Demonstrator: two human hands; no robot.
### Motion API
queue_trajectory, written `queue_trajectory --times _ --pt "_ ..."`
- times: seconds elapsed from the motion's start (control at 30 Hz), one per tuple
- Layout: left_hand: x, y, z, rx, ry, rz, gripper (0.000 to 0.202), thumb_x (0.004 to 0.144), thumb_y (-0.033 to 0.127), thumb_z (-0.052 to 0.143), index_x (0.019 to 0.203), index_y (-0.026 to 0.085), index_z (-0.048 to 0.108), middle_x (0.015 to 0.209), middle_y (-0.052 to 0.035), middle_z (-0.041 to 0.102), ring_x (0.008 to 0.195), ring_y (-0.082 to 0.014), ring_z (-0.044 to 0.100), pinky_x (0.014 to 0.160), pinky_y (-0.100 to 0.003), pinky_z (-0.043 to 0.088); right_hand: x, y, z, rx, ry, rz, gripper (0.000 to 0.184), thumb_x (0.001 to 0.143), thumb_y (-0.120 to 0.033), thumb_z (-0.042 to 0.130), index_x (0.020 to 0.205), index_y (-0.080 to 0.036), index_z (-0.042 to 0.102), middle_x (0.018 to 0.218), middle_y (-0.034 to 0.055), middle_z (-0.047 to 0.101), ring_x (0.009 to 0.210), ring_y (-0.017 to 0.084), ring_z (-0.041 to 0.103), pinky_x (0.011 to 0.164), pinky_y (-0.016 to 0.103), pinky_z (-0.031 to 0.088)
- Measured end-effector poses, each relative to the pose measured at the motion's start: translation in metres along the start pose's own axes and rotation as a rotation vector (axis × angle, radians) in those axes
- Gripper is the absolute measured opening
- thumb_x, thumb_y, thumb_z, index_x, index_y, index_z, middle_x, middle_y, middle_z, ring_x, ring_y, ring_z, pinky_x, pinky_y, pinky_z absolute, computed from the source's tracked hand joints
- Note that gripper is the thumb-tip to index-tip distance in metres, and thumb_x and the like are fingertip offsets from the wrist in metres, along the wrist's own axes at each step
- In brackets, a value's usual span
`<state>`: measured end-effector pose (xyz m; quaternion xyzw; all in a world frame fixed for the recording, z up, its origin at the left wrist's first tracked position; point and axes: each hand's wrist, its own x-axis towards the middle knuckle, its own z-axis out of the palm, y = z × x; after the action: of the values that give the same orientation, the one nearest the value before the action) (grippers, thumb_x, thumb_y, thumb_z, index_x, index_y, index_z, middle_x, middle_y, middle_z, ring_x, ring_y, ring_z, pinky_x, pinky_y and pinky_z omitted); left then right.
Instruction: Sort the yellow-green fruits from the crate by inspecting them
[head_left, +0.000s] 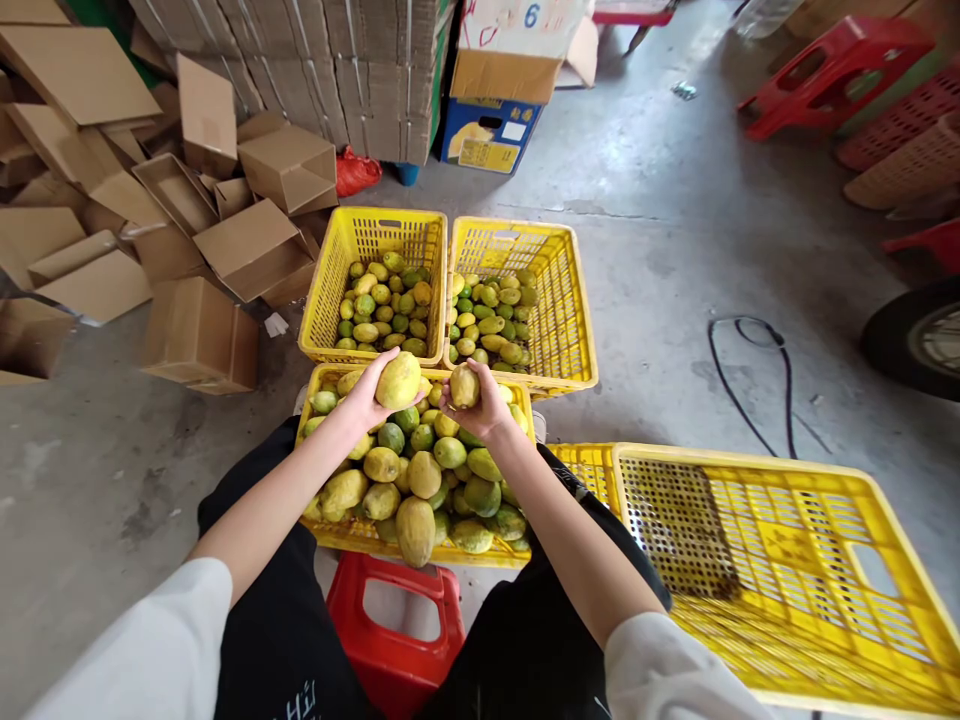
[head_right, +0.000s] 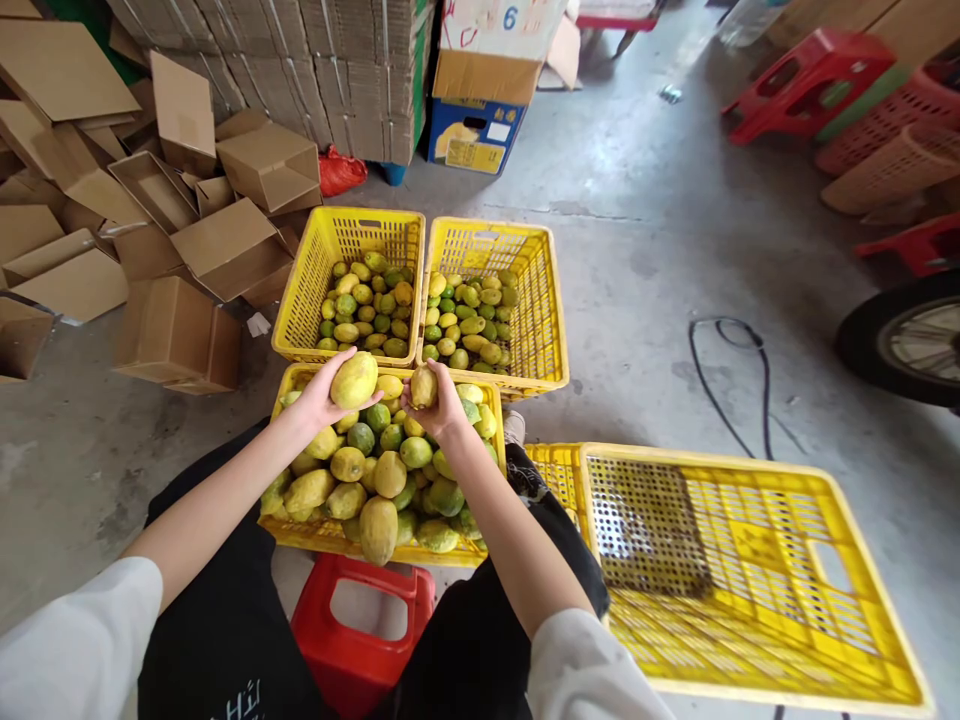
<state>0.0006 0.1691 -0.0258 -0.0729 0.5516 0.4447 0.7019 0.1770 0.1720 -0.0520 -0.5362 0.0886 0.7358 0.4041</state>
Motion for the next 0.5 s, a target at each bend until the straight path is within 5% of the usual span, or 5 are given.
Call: queue_trajectory --times 0.23,0.5 --pt "-0.009 -0.002 0.004 -0.052 -0.040 -0.089 0.027 0.112 0.020 0.061 0.131 0.023 0.080 0.101 -0.0091 0.086 0.098 -0.0324 0.088 0.102 -0.057 0.078 0.021 0.002 -0.012 -0.052 -0.043 -0.060 0.023 0.118 -0.041 0.076 0.103 -0.024 0.072 0.089 0.0053 0.079 0.071 0.017 0.074 0.058 0.021 0.064" --pt "0.002 0.003 -0.006 0.095 0.017 -0.044 0.011 0.113 0.029 0.082 0.110 0.019 0.077 0.083 -0.0036 0.080 0.076 -0.0236 0.083 0.104 -0.052 0.076 0.019 0.003 -0.009 -0.064 -0.004 -0.050 0.017 0.118 -0.032 0.064 0.104 -0.024 0.071 0.079 0.0006 0.074 0.065 0.017 0.068 0.055 0.023 0.062"
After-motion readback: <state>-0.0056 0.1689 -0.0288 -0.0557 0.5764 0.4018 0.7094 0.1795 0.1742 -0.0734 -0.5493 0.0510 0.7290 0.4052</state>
